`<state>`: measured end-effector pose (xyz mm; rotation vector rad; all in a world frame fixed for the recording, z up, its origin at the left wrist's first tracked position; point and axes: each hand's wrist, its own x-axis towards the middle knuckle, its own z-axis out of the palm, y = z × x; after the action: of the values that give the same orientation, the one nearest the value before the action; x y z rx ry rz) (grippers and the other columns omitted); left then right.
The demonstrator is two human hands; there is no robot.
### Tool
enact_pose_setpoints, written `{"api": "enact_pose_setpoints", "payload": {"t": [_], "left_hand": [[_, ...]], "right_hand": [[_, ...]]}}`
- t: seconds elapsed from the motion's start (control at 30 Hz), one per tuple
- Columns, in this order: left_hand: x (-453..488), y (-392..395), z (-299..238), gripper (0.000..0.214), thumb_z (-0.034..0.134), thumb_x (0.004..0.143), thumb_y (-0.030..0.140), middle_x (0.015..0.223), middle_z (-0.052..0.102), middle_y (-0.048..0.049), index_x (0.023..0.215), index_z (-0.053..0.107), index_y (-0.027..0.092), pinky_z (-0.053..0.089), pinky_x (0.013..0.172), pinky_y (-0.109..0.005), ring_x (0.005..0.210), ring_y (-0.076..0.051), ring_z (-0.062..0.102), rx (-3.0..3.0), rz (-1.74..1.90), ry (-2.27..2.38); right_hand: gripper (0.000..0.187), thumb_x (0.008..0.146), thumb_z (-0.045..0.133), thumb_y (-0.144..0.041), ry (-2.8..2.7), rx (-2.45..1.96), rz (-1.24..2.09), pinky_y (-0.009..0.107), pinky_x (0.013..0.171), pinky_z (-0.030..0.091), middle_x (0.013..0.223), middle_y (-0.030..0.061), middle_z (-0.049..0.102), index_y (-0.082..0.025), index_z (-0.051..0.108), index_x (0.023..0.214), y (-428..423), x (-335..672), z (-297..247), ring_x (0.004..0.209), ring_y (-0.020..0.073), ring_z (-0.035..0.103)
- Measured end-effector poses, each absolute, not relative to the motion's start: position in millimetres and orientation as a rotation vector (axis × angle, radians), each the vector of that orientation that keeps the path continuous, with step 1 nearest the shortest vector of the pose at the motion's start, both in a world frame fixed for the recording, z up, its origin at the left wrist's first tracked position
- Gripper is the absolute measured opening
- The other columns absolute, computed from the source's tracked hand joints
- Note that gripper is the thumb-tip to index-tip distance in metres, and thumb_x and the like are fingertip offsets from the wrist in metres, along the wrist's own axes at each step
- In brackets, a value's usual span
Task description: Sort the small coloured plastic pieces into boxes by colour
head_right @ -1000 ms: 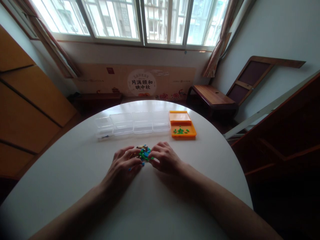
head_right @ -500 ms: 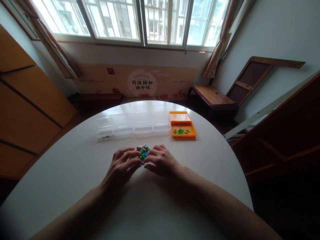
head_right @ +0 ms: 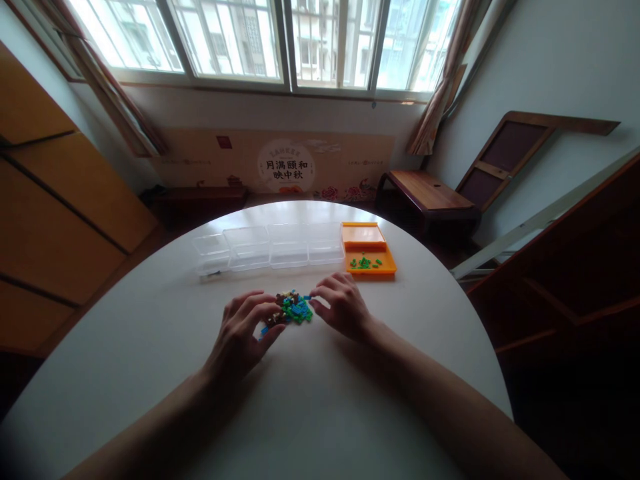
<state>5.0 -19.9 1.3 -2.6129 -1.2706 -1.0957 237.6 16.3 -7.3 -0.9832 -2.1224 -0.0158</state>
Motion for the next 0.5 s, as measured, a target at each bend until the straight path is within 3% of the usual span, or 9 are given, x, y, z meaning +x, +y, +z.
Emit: {"api": "enact_pose_setpoints", "payload": {"t": [0.13,0.3,0.5], "left_hand": [[3.7,-20.2,0.7,0.016,0.058,0.084,0.015,0.109,0.064,-0.0065,0.099,0.057,0.021,0.038,0.096,-0.044,0.114,-0.027,0.050,-2.602,-1.119,-1.300],[1.3,-21.8,2.3,0.034,0.047,0.074,-0.001,0.108,0.063,-0.0057,0.099,0.054,0.021,0.038,0.096,-0.045,0.114,-0.026,0.049,-2.578,-1.181,-1.329],[-0.2,-22.6,4.0,0.038,0.044,0.069,-0.003,0.108,0.062,-0.0060,0.097,0.054,0.021,0.038,0.095,-0.045,0.114,-0.026,0.049,-2.547,-1.215,-1.403]], "right_hand": [[0.011,0.085,0.062,-0.028,-1.935,-1.168,-0.089,0.039,0.080,0.043,0.085,0.0052,0.068,-0.021,0.071,0.083,39.2,252.0,-4.2,0.083,0.0223,0.058],[0.015,0.085,0.061,-0.031,-1.803,-1.379,-0.145,0.041,0.083,0.042,0.087,0.0065,0.069,-0.020,0.072,0.084,76.0,267.3,-0.4,0.086,0.0253,0.057],[0.016,0.084,0.060,-0.029,-1.783,-1.535,-0.142,0.042,0.082,0.040,0.093,0.0083,0.070,-0.019,0.073,0.087,103.7,264.1,3.4,0.092,0.0284,0.056]]}}
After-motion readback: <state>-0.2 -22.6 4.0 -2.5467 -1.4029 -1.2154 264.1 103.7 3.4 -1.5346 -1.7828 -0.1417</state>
